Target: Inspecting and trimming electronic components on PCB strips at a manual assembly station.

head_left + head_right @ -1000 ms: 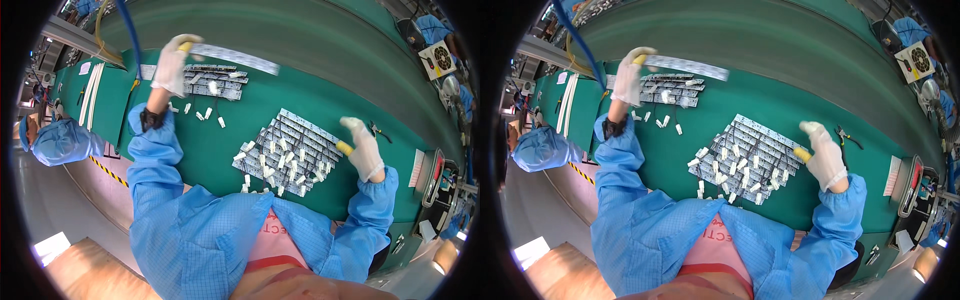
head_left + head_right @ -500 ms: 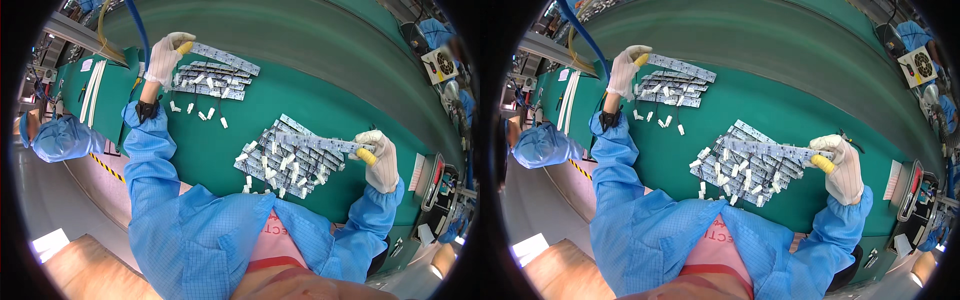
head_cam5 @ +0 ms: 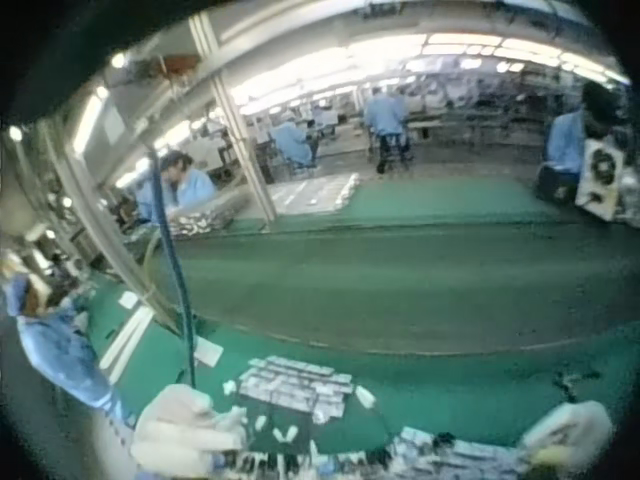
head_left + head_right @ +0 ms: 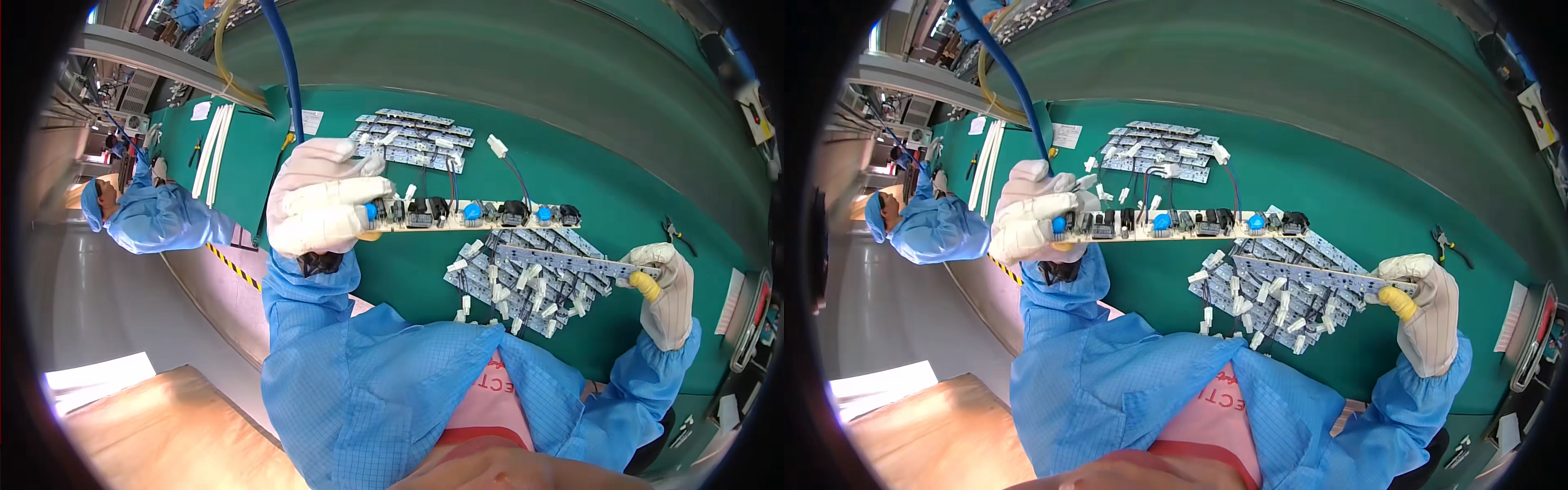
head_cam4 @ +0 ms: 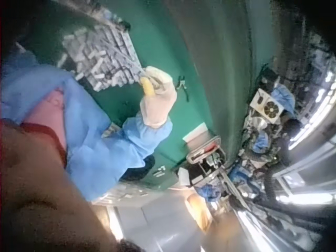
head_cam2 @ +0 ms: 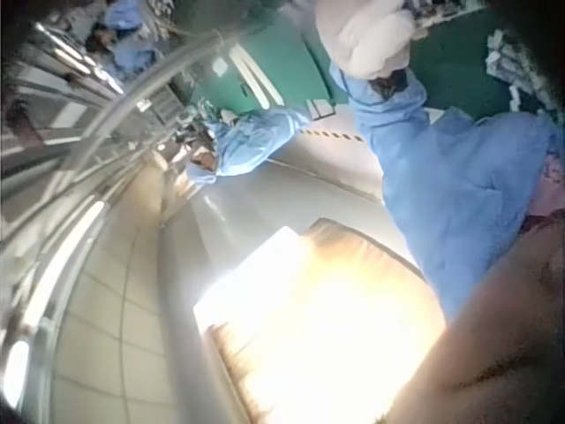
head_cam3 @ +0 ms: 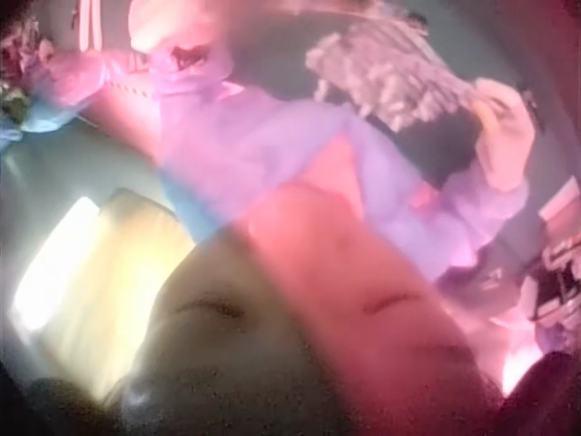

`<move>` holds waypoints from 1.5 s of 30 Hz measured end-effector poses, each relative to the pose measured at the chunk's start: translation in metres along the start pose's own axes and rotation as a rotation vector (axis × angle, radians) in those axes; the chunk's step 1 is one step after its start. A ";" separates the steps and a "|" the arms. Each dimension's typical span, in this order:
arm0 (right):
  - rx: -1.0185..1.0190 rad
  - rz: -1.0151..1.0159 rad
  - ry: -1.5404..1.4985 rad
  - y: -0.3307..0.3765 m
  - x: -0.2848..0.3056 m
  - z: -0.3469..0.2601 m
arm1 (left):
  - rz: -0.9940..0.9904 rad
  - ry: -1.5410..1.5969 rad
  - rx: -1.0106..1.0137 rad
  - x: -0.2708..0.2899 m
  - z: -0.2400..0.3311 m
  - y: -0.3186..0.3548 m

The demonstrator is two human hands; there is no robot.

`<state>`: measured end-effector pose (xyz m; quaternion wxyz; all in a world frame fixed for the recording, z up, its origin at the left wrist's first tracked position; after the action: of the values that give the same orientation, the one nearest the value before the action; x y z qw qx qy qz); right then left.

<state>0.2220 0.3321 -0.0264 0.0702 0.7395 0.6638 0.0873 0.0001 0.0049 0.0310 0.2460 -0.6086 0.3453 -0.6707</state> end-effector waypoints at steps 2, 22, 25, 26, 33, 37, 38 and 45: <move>0.033 -0.001 0.074 0.001 0.003 0.003 | -0.048 0.013 0.116 -0.001 0.004 0.000; 0.037 0.028 0.106 0.013 -0.001 -0.006 | -0.474 -0.135 1.366 -0.054 -0.182 0.112; 0.068 0.026 0.092 0.018 0.001 -0.005 | -0.611 -0.496 1.155 -0.057 -0.178 0.118; 0.063 0.027 0.099 0.020 0.001 -0.006 | -0.581 -0.569 1.196 -0.052 -0.178 0.118; 0.263 0.190 -0.285 0.004 -0.007 -0.017 | -0.269 1.164 0.634 -0.106 -0.026 -0.017; 0.278 0.214 -0.268 -0.020 -0.001 -0.013 | -0.381 1.267 0.740 -0.116 0.022 -0.034; 0.236 0.222 -0.280 -0.022 0.000 -0.010 | -0.276 1.318 0.792 -0.117 0.024 -0.040; 0.137 0.111 0.008 -0.028 0.011 -0.014 | -0.290 0.882 0.856 -0.126 0.002 -0.021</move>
<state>0.1929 0.3457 -0.0185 0.0116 0.7779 0.6264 0.0484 0.0216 0.1131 -0.0342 0.2087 -0.1634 0.0293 -0.9638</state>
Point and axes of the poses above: each hand's wrist, its own y-axis away from the middle knuckle, its own x-axis out of the back of the hand, z = x × y, the point moved 3 cm from there along -y, towards the middle knuckle, and after that the axes turned 13 degrees about -z, right-handed, at the moved point
